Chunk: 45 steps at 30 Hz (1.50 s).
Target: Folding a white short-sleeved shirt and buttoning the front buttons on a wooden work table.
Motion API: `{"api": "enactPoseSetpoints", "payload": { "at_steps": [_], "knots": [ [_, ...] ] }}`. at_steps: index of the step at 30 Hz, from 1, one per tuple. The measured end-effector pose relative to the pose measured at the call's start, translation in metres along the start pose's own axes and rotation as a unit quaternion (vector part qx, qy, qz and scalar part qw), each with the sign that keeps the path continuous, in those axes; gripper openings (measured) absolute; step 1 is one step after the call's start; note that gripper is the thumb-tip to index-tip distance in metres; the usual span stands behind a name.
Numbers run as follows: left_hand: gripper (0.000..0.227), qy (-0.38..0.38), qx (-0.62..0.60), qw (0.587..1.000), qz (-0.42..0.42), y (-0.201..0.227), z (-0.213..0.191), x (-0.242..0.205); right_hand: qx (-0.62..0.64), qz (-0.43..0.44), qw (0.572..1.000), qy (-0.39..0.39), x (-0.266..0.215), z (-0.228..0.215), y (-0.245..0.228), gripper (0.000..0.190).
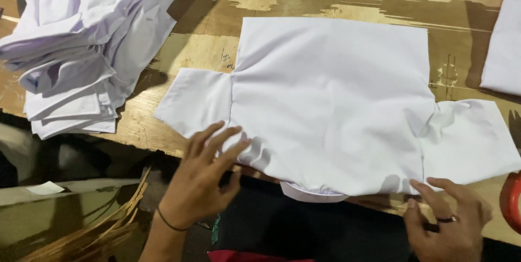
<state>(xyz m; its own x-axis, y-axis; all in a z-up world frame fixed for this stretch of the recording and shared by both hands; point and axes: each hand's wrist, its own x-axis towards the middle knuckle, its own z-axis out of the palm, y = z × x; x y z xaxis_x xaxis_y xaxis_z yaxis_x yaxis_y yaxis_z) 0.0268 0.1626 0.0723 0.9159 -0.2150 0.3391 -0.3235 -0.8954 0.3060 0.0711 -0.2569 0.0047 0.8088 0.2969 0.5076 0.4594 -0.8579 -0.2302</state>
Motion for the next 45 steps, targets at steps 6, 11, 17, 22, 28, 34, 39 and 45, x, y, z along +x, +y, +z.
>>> {"api": "enactPoseSetpoints", "payload": {
  "at_steps": [6, 11, 17, 22, 28, 34, 39, 45],
  "knots": [
    [0.057, -0.029, -0.021, 0.998, 0.045, 0.01, 0.022, 0.007, 0.045, -0.061, 0.997, -0.025, 0.025, 0.01, -0.037, 0.034],
    [0.061, 0.007, -0.006, 0.998, 0.065, 0.007, 0.032, 0.009, 0.025, -0.058, 0.998, -0.029, 0.035, 0.013, -0.044, 0.03],
    [0.024, 0.096, 0.004, 0.989, 0.11, 0.009, 0.029, 0.026, 0.079, -0.064, 0.995, -0.011, 0.045, 0.006, -0.044, 0.023],
    [0.028, 0.055, 0.044, 0.992, 0.104, -0.003, 0.031, 0.019, 0.09, -0.079, 0.993, 0.003, 0.048, -0.001, -0.037, 0.014],
    [0.023, 0.04, 0.052, 0.994, 0.09, -0.006, 0.022, 0.003, 0.096, -0.1, 0.99, -0.038, 0.034, -0.002, -0.027, 0.019],
    [0.038, -0.005, 0.03, 0.997, 0.073, -0.011, 0.024, -0.006, 0.088, -0.089, 0.983, -0.135, 0.022, 0.003, -0.011, 0.048],
    [0.039, 0.016, 0.039, 0.996, 0.076, 0.004, 0.028, -0.002, 0.082, -0.105, 0.982, -0.13, 0.015, 0.004, -0.008, 0.049],
    [0.037, 0.064, 0.04, 0.987, 0.145, 0.041, 0.039, 0.016, 0.07, -0.125, 0.986, -0.086, 0.021, 0.008, -0.024, 0.048]
  ]
}}
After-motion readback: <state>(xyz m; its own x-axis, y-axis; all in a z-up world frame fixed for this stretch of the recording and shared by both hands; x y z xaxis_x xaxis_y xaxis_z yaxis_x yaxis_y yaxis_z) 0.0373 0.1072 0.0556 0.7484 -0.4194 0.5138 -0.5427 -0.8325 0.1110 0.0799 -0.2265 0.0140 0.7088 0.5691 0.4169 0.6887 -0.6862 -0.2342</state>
